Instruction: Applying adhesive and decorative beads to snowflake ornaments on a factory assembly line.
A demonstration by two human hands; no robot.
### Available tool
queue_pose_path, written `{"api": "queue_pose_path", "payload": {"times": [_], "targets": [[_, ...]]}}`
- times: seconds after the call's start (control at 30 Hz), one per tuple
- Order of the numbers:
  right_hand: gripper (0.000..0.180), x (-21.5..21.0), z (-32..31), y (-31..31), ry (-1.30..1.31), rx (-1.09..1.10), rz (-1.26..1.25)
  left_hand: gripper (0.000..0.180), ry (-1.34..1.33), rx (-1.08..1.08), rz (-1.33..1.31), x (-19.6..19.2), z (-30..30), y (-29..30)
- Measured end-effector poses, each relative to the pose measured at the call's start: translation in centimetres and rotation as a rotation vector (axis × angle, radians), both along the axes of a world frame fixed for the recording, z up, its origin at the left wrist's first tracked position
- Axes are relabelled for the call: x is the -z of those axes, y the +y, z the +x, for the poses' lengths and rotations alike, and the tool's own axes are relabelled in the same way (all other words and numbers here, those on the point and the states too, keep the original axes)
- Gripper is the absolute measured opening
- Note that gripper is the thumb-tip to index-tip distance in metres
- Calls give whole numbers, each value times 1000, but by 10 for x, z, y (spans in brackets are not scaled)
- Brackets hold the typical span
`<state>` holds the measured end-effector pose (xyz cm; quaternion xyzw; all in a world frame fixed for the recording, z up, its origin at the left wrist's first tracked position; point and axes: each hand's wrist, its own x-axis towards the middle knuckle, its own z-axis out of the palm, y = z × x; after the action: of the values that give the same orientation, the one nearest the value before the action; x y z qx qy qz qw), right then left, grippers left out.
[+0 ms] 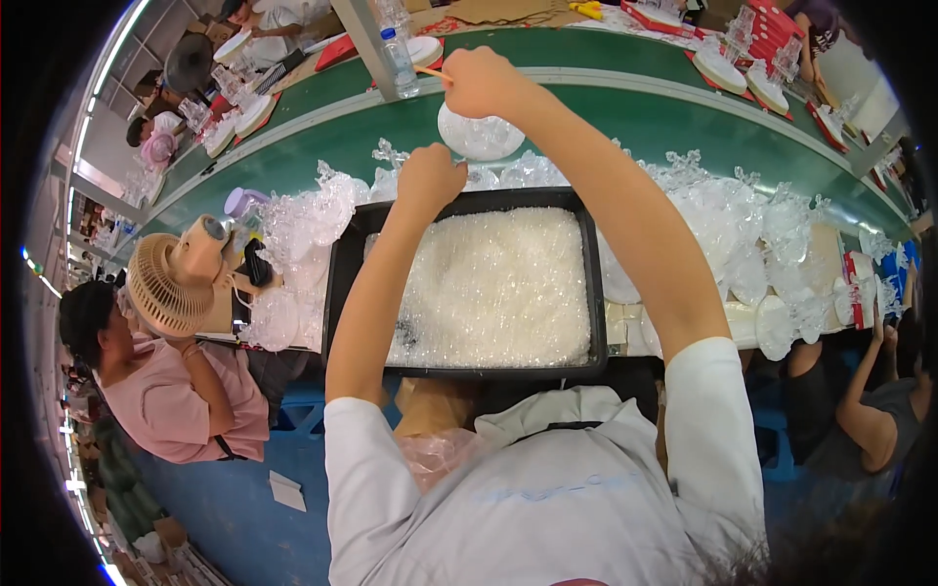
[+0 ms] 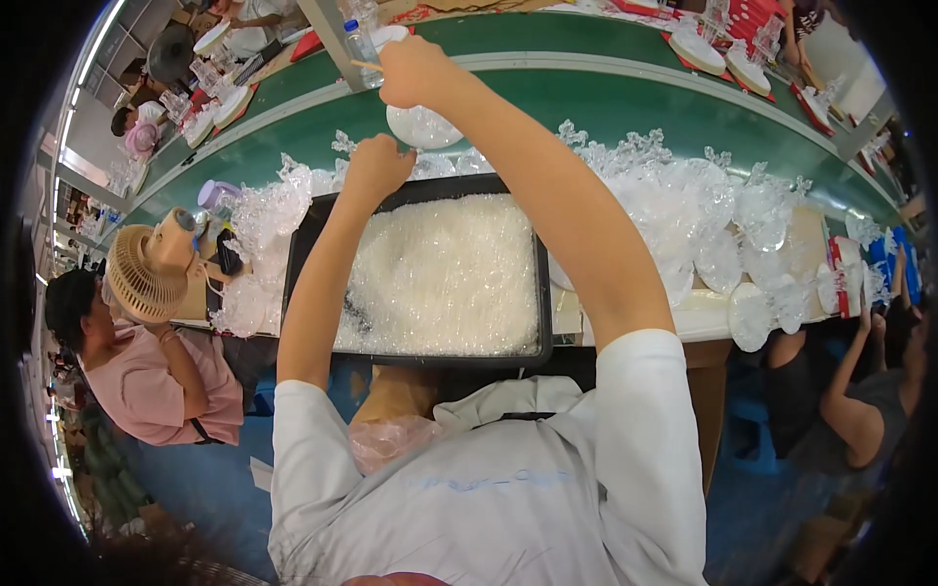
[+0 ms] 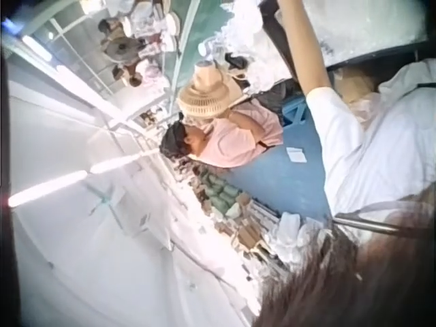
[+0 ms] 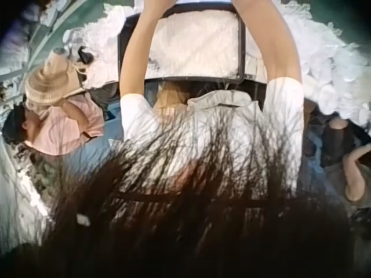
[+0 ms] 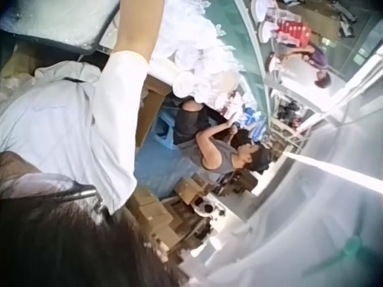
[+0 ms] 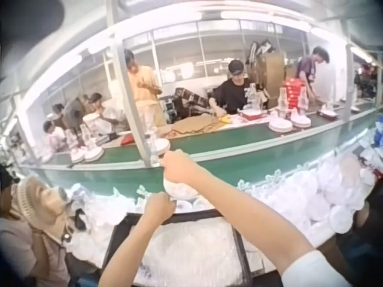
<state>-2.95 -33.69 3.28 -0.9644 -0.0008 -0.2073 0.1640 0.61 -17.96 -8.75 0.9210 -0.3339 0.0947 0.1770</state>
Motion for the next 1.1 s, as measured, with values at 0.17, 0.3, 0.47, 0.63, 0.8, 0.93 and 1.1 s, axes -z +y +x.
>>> {"api": "queue_pose_path", "payload": {"times": [0.17,0.3,0.47,0.63,0.8,0.93,1.1], "targets": [[17,6,26,-9,261,-8,-26,24,-31,58,-180,14,9,7],[20,16,33,-13,375,-48,-9,19,-3,39,-175,11,11,10],[21,23,34,-8,468,-158,-92,18,-41,43,-206,0,8,15],[17,29,34,-4,597,-226,-151,21,-33,33,-172,-4,12,14],[22,35,28,-7,544,-300,-39,23,-35,62,-132,0,20,18],[22,34,28,-13,591,-284,-43,28,-35,73,-99,2,26,22],[24,36,33,-14,562,-221,-78,28,-12,84,-86,0,28,22]]}}
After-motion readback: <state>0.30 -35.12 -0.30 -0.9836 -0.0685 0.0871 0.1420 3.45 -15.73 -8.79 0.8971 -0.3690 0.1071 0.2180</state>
